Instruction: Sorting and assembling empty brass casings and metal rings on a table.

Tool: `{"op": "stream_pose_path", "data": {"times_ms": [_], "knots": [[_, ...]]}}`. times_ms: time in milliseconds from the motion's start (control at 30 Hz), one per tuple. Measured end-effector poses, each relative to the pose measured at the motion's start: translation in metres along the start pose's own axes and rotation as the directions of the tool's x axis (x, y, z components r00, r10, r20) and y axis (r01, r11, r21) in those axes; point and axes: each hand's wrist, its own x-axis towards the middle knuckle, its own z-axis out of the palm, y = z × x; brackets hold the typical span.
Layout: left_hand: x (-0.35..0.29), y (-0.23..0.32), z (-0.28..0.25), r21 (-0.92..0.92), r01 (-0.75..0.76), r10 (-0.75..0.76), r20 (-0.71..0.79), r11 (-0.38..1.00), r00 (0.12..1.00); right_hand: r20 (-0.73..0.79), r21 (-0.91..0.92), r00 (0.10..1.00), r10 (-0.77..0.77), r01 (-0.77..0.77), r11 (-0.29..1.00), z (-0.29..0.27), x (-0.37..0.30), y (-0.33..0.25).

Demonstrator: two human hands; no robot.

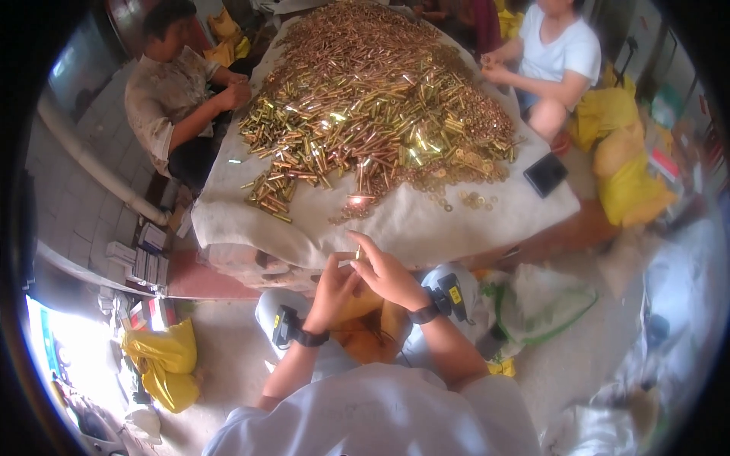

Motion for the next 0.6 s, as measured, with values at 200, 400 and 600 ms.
{"op": "stream_pose_path", "data": {"times_ms": [200,400,600], "knots": [[0.002,-0.016,-0.01,0.027,-0.043,0.045,-0.067,0.999,0.997,-0.174,-0.312,0.983,-0.054,-0.003,0.95,-0.015,0.028,0.008],[0.004,-0.018,-0.011,-0.02,-0.092,0.089,-0.102,0.996,0.991,-0.32,-0.711,0.911,-0.26,-0.05,0.701,-0.03,0.059,0.035],[0.003,-0.017,-0.014,-0.021,-0.066,0.065,-0.066,0.998,0.996,-0.293,-0.735,0.919,-0.263,-0.041,0.677,-0.025,0.067,0.036]]}}
